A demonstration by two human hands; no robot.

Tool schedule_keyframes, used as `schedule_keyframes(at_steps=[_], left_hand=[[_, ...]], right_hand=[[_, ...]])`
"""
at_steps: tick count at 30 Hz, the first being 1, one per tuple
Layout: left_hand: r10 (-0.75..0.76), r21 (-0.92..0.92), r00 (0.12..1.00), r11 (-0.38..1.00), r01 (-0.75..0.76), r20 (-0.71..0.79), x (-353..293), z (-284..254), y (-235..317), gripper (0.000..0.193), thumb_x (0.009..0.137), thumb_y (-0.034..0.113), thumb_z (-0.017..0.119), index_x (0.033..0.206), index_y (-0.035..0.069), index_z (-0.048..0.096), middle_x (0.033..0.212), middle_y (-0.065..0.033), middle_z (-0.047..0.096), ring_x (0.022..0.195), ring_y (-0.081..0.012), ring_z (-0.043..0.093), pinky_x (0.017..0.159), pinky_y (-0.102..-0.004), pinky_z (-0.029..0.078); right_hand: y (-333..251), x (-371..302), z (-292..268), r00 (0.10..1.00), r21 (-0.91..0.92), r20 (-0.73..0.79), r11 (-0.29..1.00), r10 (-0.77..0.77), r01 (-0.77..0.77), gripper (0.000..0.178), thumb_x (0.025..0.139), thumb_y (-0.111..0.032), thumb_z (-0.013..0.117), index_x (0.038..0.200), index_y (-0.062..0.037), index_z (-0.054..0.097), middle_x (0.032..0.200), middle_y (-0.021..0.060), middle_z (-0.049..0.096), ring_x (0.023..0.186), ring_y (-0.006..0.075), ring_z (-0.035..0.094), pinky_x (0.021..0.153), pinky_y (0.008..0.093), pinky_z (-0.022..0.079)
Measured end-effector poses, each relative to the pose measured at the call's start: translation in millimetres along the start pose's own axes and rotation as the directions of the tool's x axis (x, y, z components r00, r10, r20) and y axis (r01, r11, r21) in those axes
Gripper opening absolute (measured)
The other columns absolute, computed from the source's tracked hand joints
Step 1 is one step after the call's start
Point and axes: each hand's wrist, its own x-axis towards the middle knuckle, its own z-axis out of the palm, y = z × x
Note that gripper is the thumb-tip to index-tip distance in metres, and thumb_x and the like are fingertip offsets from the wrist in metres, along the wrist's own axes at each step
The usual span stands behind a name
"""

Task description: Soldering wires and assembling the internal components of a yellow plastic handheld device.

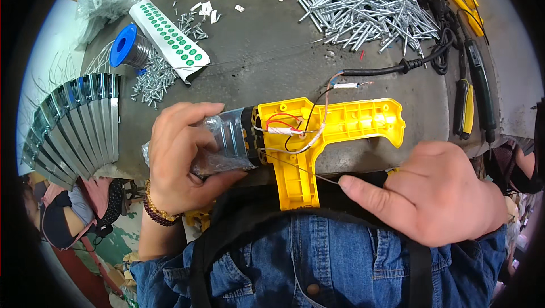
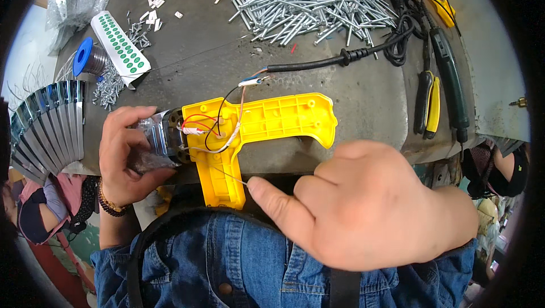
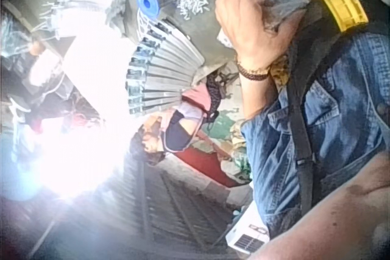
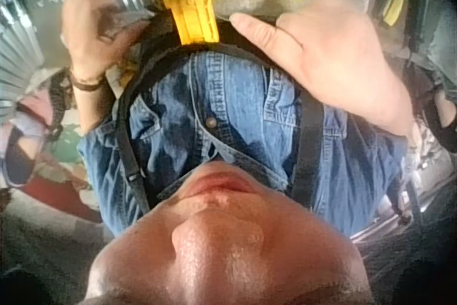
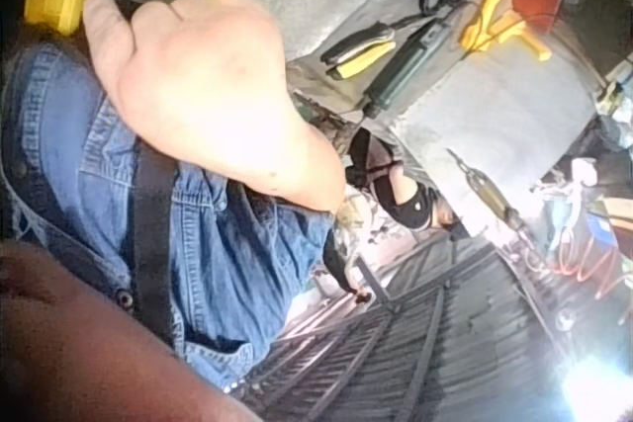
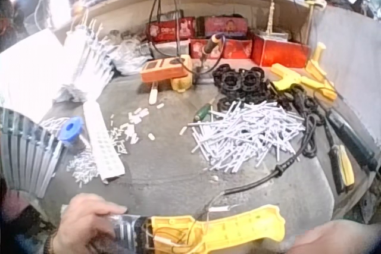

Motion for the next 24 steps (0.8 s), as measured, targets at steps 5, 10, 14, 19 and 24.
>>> schedule_keyframes(at_steps=[5,10,14,19,24], left_hand=[[0.022,0.016,1.0,1.0,-0.022,0.001,-0.6,-0.5,-2.3,0.048,0.053,0.019,0.089,0.084,0.006,0.055,0.117,-0.018,0.065,0.098,-0.0375,0.061,0.088,-0.0461,0.046],[0.035,0.027,0.999,0.999,-0.035,-0.002,-0.5,0.3,-1.1,0.047,0.055,0.021,0.088,0.083,0.006,0.054,0.116,-0.0183,0.065,0.097,-0.0378,0.061,0.087,-0.0459,0.046],[0.042,0.014,0.999,0.999,-0.043,0.007,1.9,1.3,-2.7,0.046,0.055,0.02,0.087,0.083,0.006,0.054,0.115,-0.0182,0.065,0.097,-0.0372,0.06,0.086,-0.0458,0.046],[0.017,0.017,1.0,1.0,-0.017,-0.015,-0.2,1.2,0.1,0.046,0.054,0.018,0.088,0.083,0.007,0.054,0.116,-0.018,0.065,0.097,-0.0369,0.06,0.086,-0.0454,0.046],[-0.016,-0.032,0.999,0.999,0.015,-0.034,-3.8,2.1,-0.6,0.046,0.054,0.017,0.088,0.084,0.007,0.054,0.117,-0.0172,0.065,0.098,-0.0364,0.06,0.087,-0.0447,0.046]], right_hand=[[21.5,2.9,21.1,0.999,0.052,-0.052,0.999,0.013,-0.01,0.055,0.071,-0.014,0.063,0.126,-0.0061,0.065,0.062,-0.0028,0.044,0.052,0.0144,0.049,0.049,0.0308,0.038],[10.6,25.4,35.0,0.994,-0.088,-0.099,0.995,0.04,-0.049,0.047,0.072,-0.016,0.062,0.118,-0.0095,0.068,0.065,-0.0029,0.046,0.054,0.0133,0.051,0.049,0.0284,0.042],[5.6,38.9,46.6,0.997,-0.25,-0.08,0.968,0.013,-0.033,0.043,0.073,-0.017,0.063,0.114,-0.0088,0.071,0.065,-0.0019,0.046,0.055,0.0129,0.052,0.045,0.0288,0.04],[-3.9,49.4,41.9,0.991,-0.233,-0.101,0.966,0.087,-0.108,0.043,0.076,-0.018,0.062,0.117,-0.0078,0.07,0.065,0.0005,0.047,0.05,0.0145,0.051,0.041,0.0301,0.038],[-7.2,57.5,36.1,0.995,-0.354,-0.004,0.93,0.101,-0.096,0.043,0.078,-0.019,0.061,0.118,-0.0078,0.069,0.062,0.0011,0.048,0.046,0.0145,0.05,0.038,0.0309,0.036]])
